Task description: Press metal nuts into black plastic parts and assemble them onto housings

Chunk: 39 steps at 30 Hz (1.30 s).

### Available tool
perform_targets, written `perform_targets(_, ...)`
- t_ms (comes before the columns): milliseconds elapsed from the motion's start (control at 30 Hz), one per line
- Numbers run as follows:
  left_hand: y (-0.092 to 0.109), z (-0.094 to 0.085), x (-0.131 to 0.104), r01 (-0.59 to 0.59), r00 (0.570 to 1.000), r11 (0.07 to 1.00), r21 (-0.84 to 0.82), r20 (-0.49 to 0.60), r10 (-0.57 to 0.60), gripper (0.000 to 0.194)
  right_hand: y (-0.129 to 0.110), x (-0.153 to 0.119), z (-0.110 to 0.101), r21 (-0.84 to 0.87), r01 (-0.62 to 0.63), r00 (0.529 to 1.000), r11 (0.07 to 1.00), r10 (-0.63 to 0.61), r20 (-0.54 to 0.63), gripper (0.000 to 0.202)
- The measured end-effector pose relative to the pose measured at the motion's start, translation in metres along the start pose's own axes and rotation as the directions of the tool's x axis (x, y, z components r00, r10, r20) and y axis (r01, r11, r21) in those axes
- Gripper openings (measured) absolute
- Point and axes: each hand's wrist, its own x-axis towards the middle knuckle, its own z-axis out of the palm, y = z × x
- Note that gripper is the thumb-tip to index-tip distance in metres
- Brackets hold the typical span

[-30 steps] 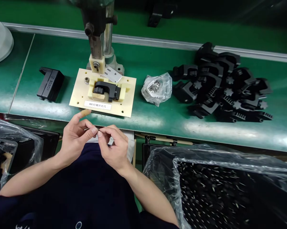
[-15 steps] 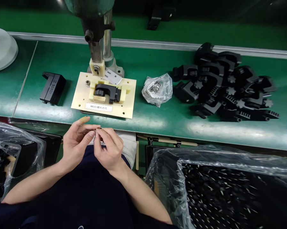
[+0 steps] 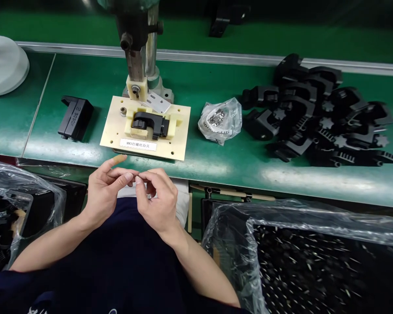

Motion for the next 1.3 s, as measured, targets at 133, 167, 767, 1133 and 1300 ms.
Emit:
perform_targets(133,0.004,-0.001,-0.006,-0.067,0.998,0.98,0.187,-0.007,0.069,0.036,-0.004,0.0,0.0,-0.025,0.039,0.999,0.999,-0.038,0.018,0.009)
perform_targets(167,0.005,-0.002,-0.007,-0.076,0.997,0.972,0.222,-0.006,0.079,0.036,-0.004,-0.001,0.0,-0.019,0.033,0.999,0.999,-0.032,0.02,0.009)
perform_targets(767,0.004,-0.004,-0.001,-0.139,0.984,0.972,0.189,0.134,0.115,0.029,0.004,0.005,0.005,0.499,-0.471,0.881,0.728,0.412,0.231,0.013)
perform_targets(1133,0.035,-0.003,0.08,-0.654,0.756,0.689,0.312,0.301,0.581,0.031,0.023,0.072,0.03,-0.189,0.248,0.921,0.95,-0.291,-0.257,0.012)
perform_targets(1300,0.04,0.006,0.127,-0.691,0.722,0.647,0.321,0.325,0.61,0.039,0.033,0.106,0.055,-0.206,0.12,0.916,0.971,-0.189,-0.354,0.013)
